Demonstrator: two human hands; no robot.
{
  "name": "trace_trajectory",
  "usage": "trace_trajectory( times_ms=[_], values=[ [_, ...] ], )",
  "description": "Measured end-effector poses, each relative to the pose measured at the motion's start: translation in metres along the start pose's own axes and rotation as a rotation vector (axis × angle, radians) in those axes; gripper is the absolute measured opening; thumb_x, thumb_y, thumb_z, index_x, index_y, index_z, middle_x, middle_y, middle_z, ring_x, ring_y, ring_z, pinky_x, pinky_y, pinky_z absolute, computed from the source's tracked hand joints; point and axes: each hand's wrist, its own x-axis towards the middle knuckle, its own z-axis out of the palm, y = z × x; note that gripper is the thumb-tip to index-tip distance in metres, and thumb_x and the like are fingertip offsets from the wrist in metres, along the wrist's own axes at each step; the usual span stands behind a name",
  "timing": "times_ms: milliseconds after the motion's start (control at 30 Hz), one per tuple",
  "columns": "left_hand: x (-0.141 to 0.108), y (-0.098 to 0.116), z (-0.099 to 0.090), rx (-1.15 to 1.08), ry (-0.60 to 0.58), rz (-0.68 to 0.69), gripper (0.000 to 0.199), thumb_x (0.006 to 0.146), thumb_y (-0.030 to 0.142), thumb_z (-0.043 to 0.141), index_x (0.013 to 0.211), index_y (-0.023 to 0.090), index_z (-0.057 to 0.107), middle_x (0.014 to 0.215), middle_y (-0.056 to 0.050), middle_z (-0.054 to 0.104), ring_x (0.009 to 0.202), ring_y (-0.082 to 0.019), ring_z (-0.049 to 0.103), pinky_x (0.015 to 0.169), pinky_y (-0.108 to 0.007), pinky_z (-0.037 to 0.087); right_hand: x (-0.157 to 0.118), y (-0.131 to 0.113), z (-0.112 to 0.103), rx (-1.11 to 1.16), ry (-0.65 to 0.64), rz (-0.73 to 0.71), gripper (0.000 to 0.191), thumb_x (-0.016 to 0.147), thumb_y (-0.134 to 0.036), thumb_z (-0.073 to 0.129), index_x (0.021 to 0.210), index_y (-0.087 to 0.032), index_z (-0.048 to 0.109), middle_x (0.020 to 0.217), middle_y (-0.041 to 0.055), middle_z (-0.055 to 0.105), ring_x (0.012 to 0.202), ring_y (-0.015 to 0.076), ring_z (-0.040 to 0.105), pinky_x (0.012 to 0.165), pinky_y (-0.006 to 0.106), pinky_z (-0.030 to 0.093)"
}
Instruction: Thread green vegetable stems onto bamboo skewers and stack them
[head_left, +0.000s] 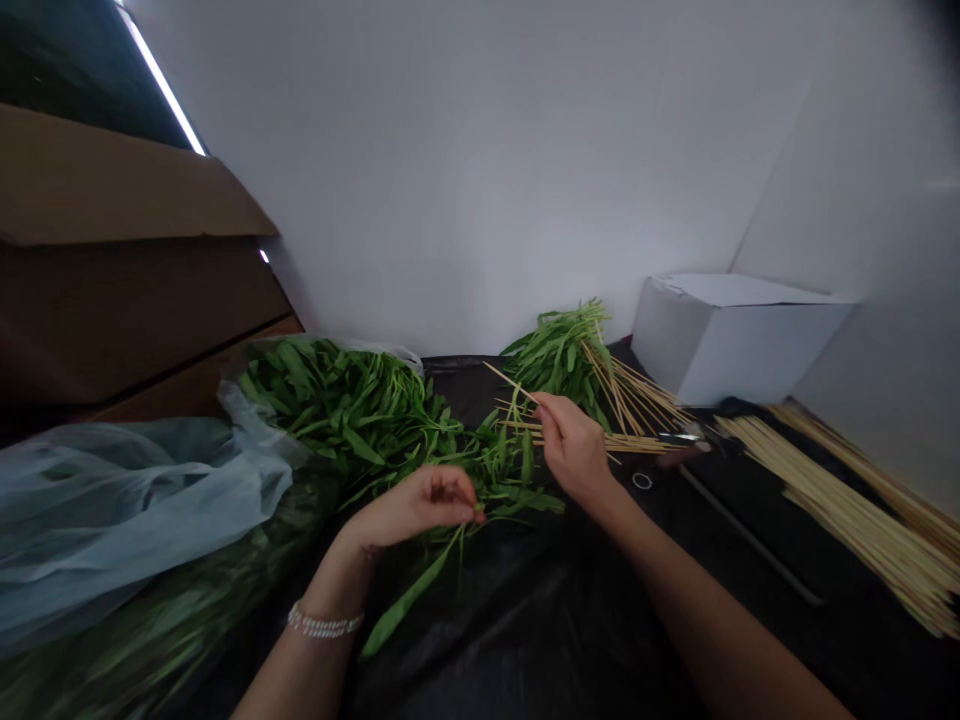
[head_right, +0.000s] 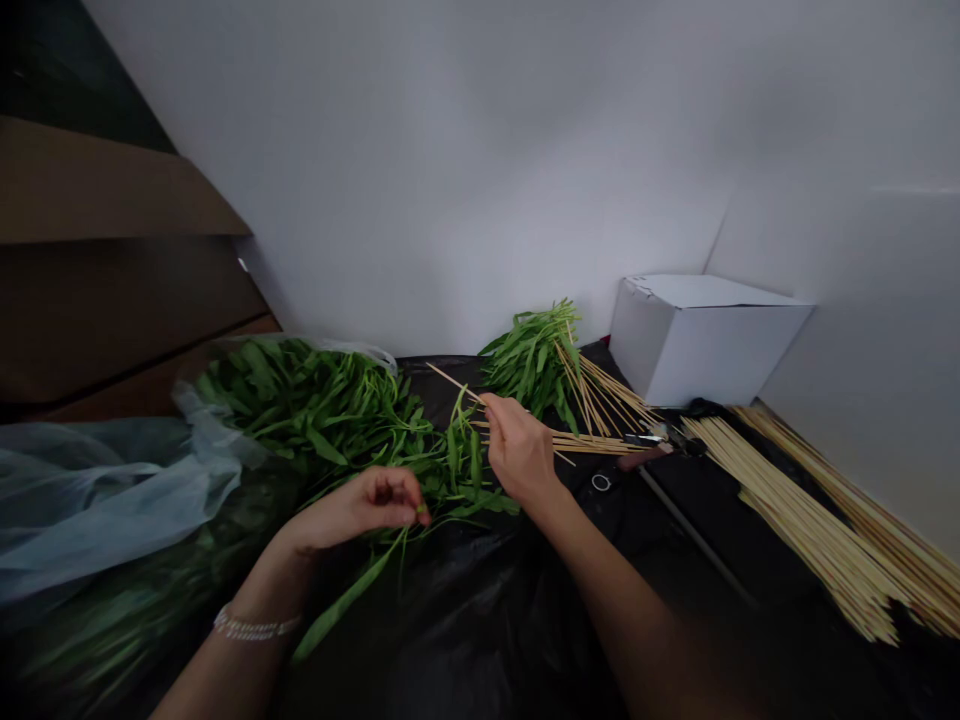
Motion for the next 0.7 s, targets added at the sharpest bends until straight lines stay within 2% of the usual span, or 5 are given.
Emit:
trace_trajectory(
  times_ms=[67,133,233,400,700],
  values=[
    [0.005,-0.002,-0.005,-0.18,0.262,0.076,0.028,0.07,0.035,0.081,0.089,0.017,0.07,0.081,-0.006,0.075,0.07,-0.012,0.064,0.067,-0.021,0.045,0.001,-0.003,-0.002,0.032,0.005,-0.009,0.03,0.098,-0.02,0.037,0.115,-0.016,0.062,0.1,0.0094,0.07,0.091,0.0182,0.067,0.083,0.031,0.051],
    [0.011,-0.006,-0.01,-0.333,0.507,0.1,0.036,0.064,0.034,0.085,0.092,0.017,0.072,0.08,-0.006,0.076,0.069,-0.012,0.065,0.067,-0.021,0.046,0.001,-0.004,-0.001,0.053,-0.044,-0.038,0.03,0.097,-0.02,0.038,0.114,-0.016,0.062,0.1,0.0093,0.071,0.092,0.0179,0.067,0.083,0.03,0.051],
    [0.019,-0.013,-0.015,-0.517,0.692,0.083,0.038,0.055,0.031,0.09,0.085,0.015,0.075,0.081,-0.006,0.076,0.072,-0.013,0.066,0.071,-0.022,0.049,-0.005,-0.007,0.004,0.02,-0.208,-0.107,0.029,0.096,-0.019,0.04,0.113,-0.018,0.064,0.1,0.0083,0.071,0.092,0.0175,0.067,0.082,0.028,0.05],
    [0.022,-0.013,-0.014,-0.672,0.721,0.066,0.033,0.059,0.023,0.088,0.088,0.013,0.076,0.083,-0.006,0.077,0.069,-0.01,0.065,0.07,-0.019,0.05,-0.014,-0.017,0.012,-0.14,-0.459,-0.143,0.032,0.093,-0.014,0.042,0.117,-0.018,0.064,0.095,0.0067,0.071,0.085,0.0183,0.066,0.074,0.027,0.047],
    [0.02,-0.01,-0.013,-0.734,0.726,0.061,0.024,0.066,0.017,0.083,0.089,0.012,0.076,0.077,-0.003,0.076,0.062,-0.008,0.063,0.063,-0.016,0.05,-0.015,-0.023,0.013,-0.26,-0.55,-0.107,0.037,0.092,-0.013,0.043,0.122,-0.021,0.062,0.096,0.0057,0.07,0.08,0.0168,0.064,0.068,0.025,0.043]
  ],
)
